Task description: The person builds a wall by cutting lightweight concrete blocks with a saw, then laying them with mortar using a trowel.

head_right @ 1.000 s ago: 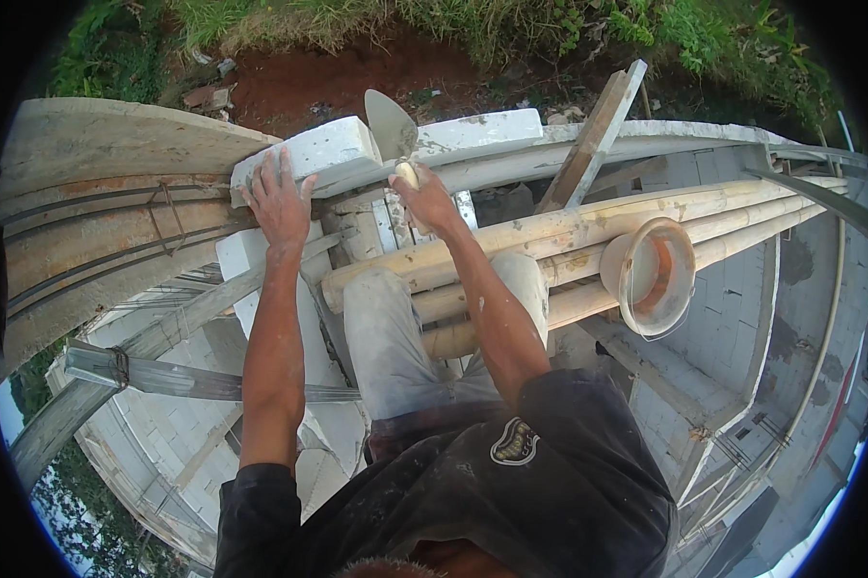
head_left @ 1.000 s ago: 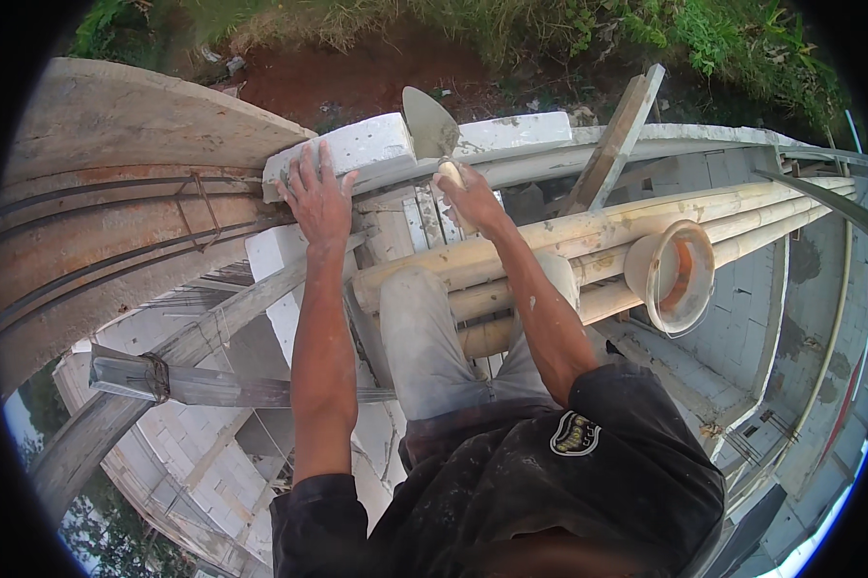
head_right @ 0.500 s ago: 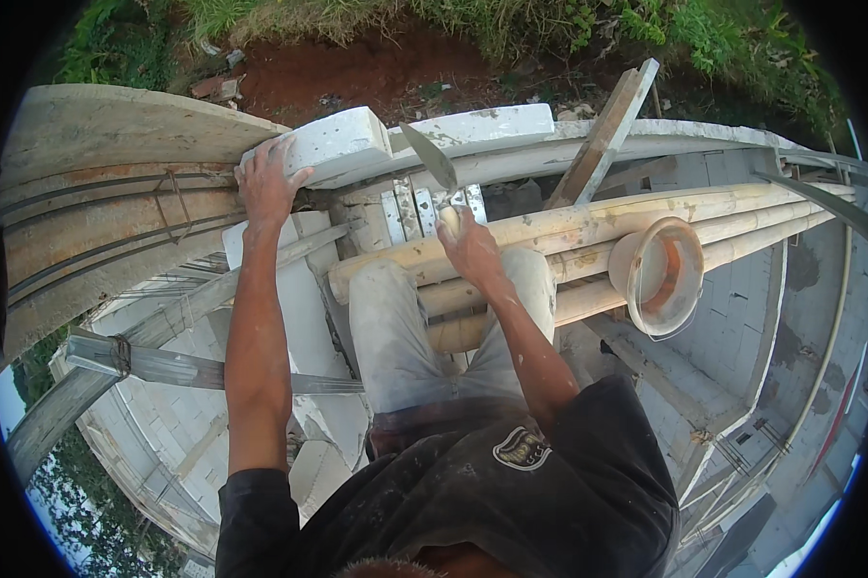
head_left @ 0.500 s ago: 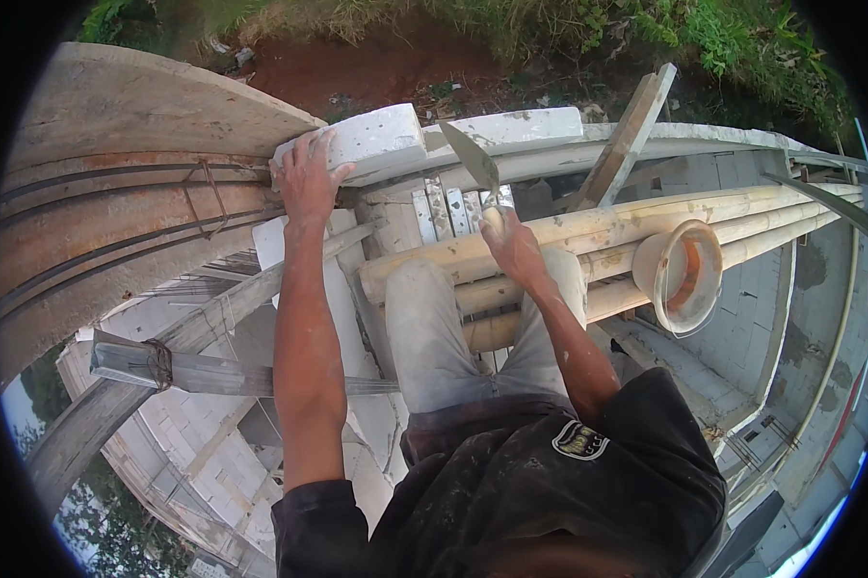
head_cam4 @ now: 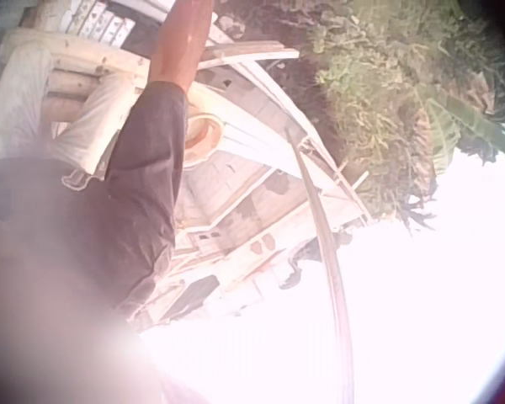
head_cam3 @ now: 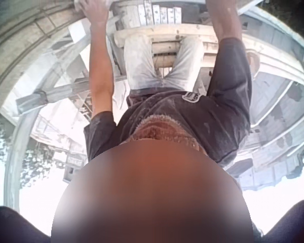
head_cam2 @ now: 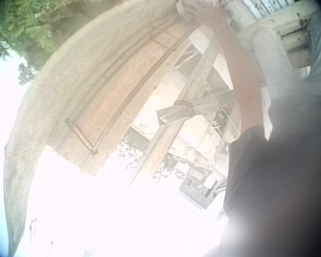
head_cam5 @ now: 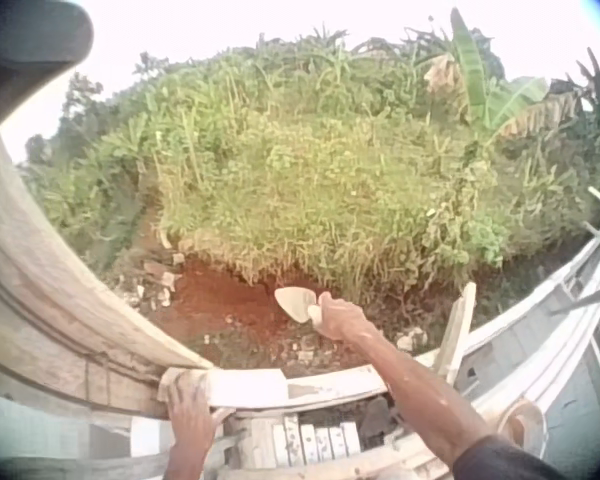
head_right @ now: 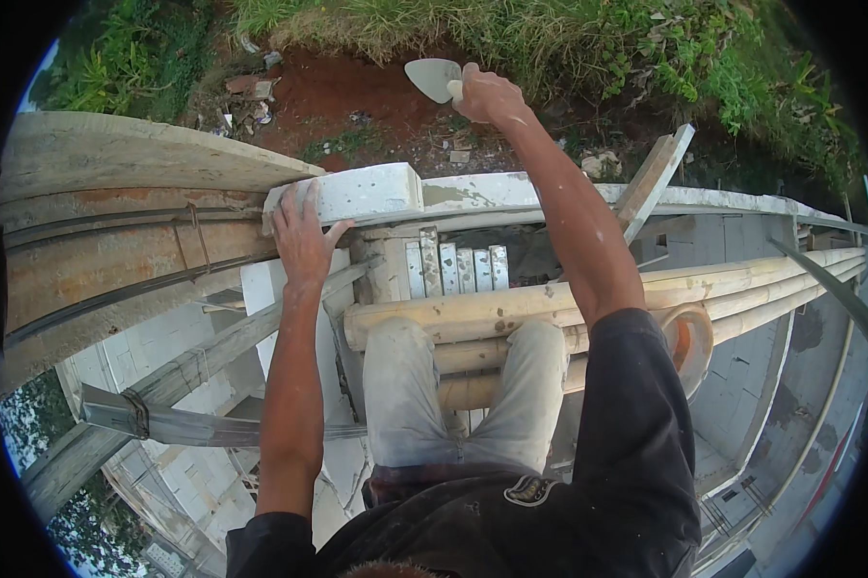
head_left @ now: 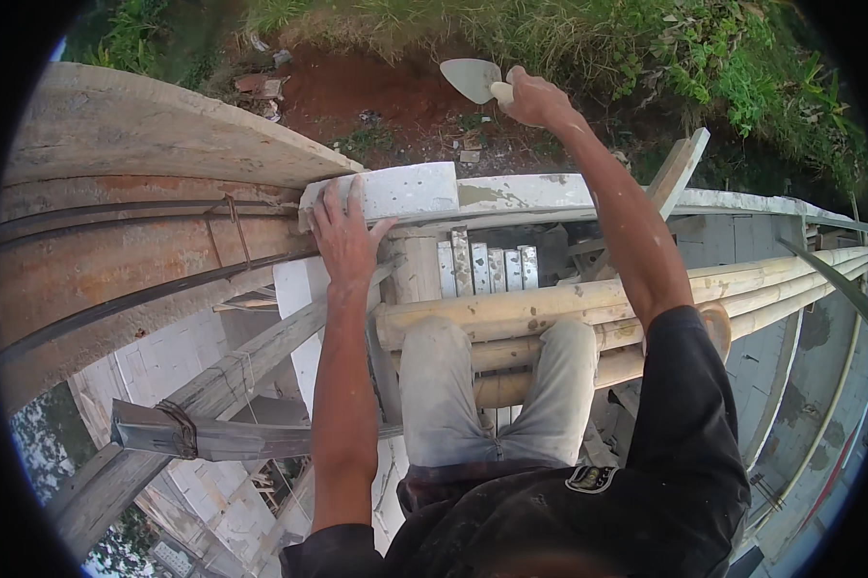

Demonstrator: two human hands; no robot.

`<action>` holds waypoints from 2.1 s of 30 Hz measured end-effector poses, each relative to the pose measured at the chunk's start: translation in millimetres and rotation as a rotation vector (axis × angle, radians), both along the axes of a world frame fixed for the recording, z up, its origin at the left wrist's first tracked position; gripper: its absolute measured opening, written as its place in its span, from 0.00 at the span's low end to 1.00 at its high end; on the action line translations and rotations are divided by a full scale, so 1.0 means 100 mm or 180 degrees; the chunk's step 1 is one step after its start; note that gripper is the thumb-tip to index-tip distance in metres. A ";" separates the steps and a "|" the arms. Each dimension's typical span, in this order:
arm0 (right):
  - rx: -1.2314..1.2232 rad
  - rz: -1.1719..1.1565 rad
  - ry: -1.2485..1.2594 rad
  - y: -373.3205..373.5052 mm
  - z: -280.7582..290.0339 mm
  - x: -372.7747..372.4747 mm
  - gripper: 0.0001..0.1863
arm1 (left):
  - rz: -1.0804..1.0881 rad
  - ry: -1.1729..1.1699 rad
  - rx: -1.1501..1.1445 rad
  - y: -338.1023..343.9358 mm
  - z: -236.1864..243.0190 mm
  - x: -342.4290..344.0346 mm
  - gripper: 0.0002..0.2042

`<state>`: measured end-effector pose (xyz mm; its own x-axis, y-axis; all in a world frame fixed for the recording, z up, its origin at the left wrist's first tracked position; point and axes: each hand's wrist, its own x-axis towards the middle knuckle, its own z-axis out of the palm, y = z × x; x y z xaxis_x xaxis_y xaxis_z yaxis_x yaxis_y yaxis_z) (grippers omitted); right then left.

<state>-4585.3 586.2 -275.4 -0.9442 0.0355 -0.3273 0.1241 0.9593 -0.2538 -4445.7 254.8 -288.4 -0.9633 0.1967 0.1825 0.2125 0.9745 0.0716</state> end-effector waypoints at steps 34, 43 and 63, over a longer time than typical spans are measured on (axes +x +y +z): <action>-0.0774 0.0409 -0.0823 -1.38 0.60 -0.08 0.16 | -0.0200 0.0223 -0.0229 0.06 -0.06 -0.06 0.39; -0.2411 -0.1400 0.1442 -0.32 0.05 1.10 0.31 | -0.0327 -0.0101 -0.0076 -0.23 0.13 -0.15 0.36; -0.0854 0.0766 -0.0695 -1.46 0.54 0.06 0.15 | -0.0509 0.0109 -0.0264 -0.21 0.03 -0.07 0.34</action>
